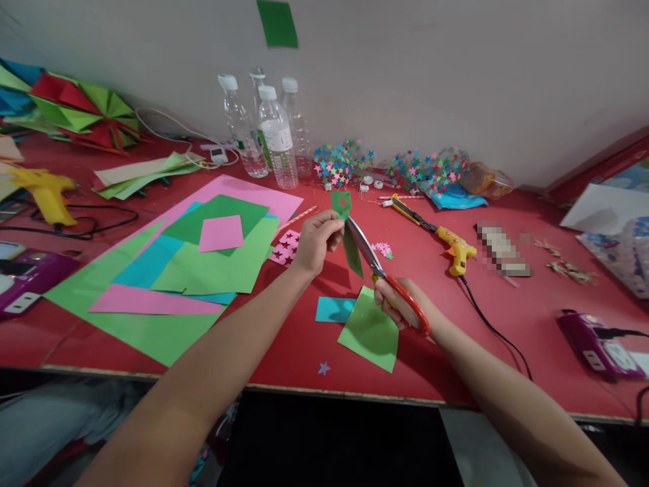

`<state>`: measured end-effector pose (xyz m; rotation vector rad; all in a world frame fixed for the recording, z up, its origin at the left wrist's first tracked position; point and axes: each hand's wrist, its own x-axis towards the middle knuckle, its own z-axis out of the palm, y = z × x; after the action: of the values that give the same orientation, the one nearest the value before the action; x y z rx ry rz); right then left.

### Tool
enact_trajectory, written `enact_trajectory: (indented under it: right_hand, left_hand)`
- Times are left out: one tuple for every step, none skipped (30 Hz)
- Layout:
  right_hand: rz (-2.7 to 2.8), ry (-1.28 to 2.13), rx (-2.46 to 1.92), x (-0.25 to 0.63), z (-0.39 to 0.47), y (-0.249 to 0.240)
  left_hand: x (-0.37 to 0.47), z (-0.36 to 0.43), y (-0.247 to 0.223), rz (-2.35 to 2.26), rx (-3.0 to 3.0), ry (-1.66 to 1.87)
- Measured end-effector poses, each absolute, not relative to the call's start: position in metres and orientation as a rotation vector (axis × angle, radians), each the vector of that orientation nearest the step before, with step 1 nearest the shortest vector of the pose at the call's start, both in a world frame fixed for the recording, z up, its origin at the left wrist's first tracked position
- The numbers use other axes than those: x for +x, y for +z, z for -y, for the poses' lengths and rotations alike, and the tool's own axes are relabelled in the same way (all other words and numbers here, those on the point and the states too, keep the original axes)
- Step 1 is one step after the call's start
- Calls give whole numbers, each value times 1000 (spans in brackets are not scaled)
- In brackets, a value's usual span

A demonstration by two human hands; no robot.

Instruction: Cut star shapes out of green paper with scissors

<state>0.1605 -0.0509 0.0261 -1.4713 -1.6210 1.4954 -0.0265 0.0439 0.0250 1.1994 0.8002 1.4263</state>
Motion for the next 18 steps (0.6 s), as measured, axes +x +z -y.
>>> enact_trajectory:
  right_hand:
    - [1625,1494,-1467,160,51,26]
    - [1628,1489,-1465,159,51,25]
    - [1633,1483,-1464,158,52,25]
    - [1637,1477,-1464,158,52,25]
    - [1640,1472,-1466,157,52,25]
    - [1644,1467,-1466,156,53,25]
    - [1648,1463,-1466,156,53,26]
    - [1652,1461,-1466,155,53,27]
    - [1653,1460,-1466,155,54,27]
    - [1654,1460,-1465,154,54,28]
    - [1652,1462,-1465,154,54,28]
    - [1648,1466,-1465,154,54,27]
    - [1639,1472,-1468,155,54,27]
    - [1628,1479,-1473,155,54,26]
    - [1620,1488,-1479,155,53,25]
    - [1615,1496,-1482,156,53,23]
    - [1613,1502,-1483,156,53,23]
    - [1615,1508,-1483,157,53,22]
  left_hand:
    - [-26,-44,25,-802,1194,1424]
    - [-26,-44,25,-805,1189,1422]
    - [-26,-44,25,-806,1184,1421]
    - [-26,-44,25,-806,1179,1420]
    - [-26,-44,25,-806,1174,1420]
    - [-25,-44,25,-804,1169,1421]
    - [-25,-44,25,-801,1164,1423]
    - [-25,-43,25,-800,1160,1428]
    - [-25,-43,25,-800,1160,1431]
    - [-25,-43,25,-800,1161,1434]
    - [-25,-43,25,-799,1164,1439]
    - [-24,-43,25,-798,1167,1443]
    - [-24,-43,25,-799,1169,1451]
    - [-24,-43,26,-803,1171,1462]
    - [-24,-43,26,-808,1171,1476]
    - [-23,-42,26,-817,1169,1494]
    - [-23,-42,26,-826,1166,1512]
    - [-23,-42,27,-832,1160,1528]
